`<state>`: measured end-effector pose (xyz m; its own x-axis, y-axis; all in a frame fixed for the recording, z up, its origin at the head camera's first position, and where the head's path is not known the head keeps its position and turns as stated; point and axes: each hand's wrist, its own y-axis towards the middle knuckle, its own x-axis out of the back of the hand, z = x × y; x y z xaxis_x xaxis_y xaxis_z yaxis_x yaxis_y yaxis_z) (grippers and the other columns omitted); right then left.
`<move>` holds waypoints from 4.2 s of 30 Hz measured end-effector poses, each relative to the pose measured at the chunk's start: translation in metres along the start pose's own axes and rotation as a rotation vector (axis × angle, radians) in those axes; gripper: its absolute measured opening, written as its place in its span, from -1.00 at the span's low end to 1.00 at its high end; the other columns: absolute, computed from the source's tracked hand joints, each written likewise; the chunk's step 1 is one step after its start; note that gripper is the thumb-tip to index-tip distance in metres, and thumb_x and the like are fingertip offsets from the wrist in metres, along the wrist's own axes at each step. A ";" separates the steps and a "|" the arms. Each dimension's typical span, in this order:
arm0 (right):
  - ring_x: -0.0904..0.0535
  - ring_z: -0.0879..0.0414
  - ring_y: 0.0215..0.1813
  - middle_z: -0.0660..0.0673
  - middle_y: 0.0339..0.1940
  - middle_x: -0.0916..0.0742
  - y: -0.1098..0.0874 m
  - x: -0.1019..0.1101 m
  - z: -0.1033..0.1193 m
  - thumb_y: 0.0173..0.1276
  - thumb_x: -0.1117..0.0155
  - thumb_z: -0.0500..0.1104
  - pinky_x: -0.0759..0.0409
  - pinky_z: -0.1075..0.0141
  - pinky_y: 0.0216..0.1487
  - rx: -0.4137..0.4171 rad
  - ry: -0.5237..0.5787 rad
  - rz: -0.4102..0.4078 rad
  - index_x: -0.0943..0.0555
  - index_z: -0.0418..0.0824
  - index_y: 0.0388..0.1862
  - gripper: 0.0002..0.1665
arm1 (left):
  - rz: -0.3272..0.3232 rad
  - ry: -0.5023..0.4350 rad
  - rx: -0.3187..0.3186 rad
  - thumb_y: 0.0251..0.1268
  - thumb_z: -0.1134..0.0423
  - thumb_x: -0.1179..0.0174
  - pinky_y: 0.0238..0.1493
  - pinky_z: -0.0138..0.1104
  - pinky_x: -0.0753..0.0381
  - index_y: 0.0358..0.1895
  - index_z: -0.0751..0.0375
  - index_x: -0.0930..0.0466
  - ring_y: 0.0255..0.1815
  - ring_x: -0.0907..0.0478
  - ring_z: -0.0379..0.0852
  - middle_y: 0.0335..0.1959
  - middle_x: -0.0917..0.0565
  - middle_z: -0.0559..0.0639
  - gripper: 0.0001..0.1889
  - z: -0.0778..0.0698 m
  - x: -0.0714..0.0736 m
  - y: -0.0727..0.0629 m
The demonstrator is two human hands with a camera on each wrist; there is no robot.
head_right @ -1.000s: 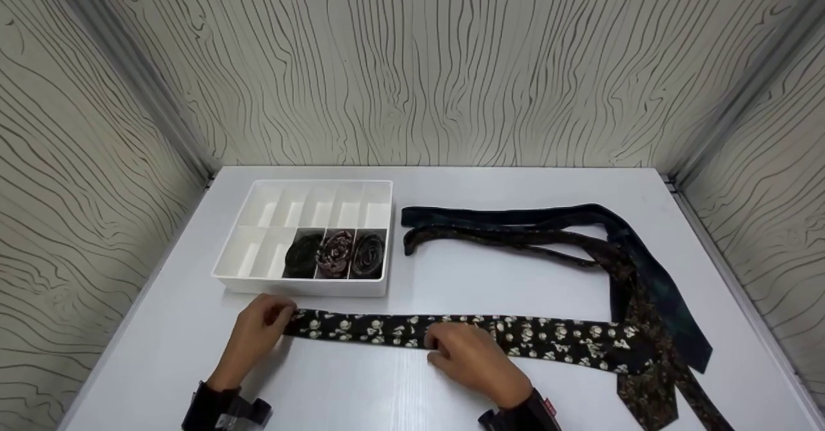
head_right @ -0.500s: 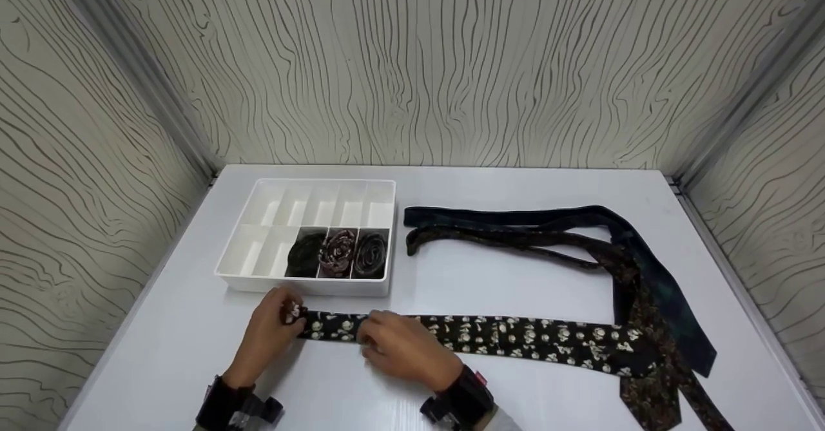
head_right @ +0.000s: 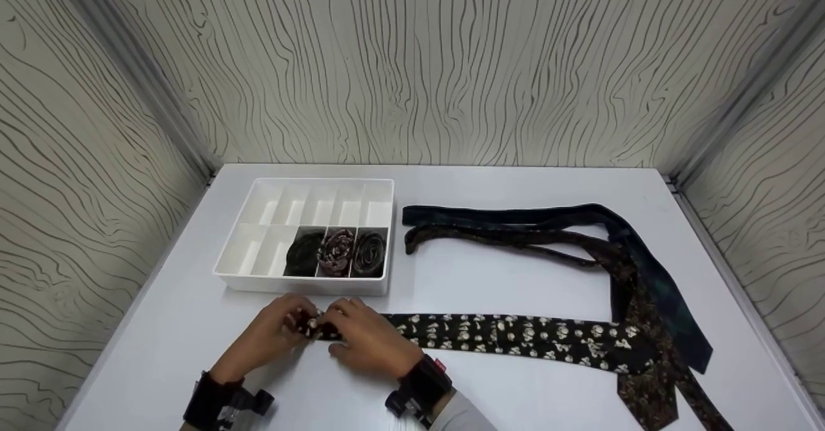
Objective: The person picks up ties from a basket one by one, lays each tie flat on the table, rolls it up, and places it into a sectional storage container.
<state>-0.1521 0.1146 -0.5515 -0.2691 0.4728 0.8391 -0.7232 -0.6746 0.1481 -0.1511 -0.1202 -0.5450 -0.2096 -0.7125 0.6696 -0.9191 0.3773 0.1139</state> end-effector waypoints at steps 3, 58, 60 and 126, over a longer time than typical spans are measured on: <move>-0.61 0.12 0.26 0.03 0.27 -0.64 0.005 0.000 0.002 0.43 -0.45 0.09 -0.67 0.18 0.27 -0.065 0.006 -0.013 -0.58 -0.04 0.33 -0.44 | -0.031 0.070 -0.025 0.05 0.53 -0.48 0.03 -0.23 -0.50 -0.15 0.07 -0.68 -0.06 -0.46 -0.10 -0.13 -0.72 -0.10 -0.65 0.001 0.002 0.000; -0.58 0.21 -0.06 0.07 -0.05 -0.64 -0.030 0.020 -0.014 0.08 -0.71 0.13 -0.68 0.30 -0.06 -0.203 -0.020 -0.091 -0.68 -0.04 0.06 -0.39 | 0.119 0.123 -0.206 0.04 0.37 -0.48 0.17 -0.29 -0.63 -0.02 0.06 -0.69 0.04 -0.51 -0.23 -0.04 -0.63 -0.18 -0.62 -0.026 -0.038 0.015; -0.58 0.22 -0.07 0.09 -0.06 -0.66 -0.032 0.021 -0.015 0.08 -0.70 0.12 -0.67 0.30 -0.06 -0.208 -0.024 -0.094 -0.68 -0.02 0.06 -0.40 | 0.124 0.107 -0.204 0.04 0.34 -0.49 0.17 -0.29 -0.62 -0.01 0.06 -0.67 0.03 -0.51 -0.21 -0.05 -0.63 -0.18 -0.61 -0.028 -0.039 0.015; -0.67 0.15 -0.02 0.08 -0.03 -0.70 -0.078 0.029 -0.022 0.13 -0.68 0.10 -0.73 0.16 -0.01 -0.190 -0.111 -0.112 -0.60 -0.03 0.16 -0.33 | 0.096 0.293 -0.441 0.04 0.26 -0.56 0.04 -0.42 -0.60 -0.02 -0.05 -0.76 -0.07 -0.54 -0.23 -0.07 -0.64 -0.18 -0.62 -0.056 -0.061 0.018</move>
<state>-0.1174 0.1934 -0.5499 -0.1162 0.4666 0.8768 -0.8541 -0.4975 0.1516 -0.1361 -0.0364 -0.5429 -0.1255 -0.4917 0.8617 -0.6600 0.6899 0.2975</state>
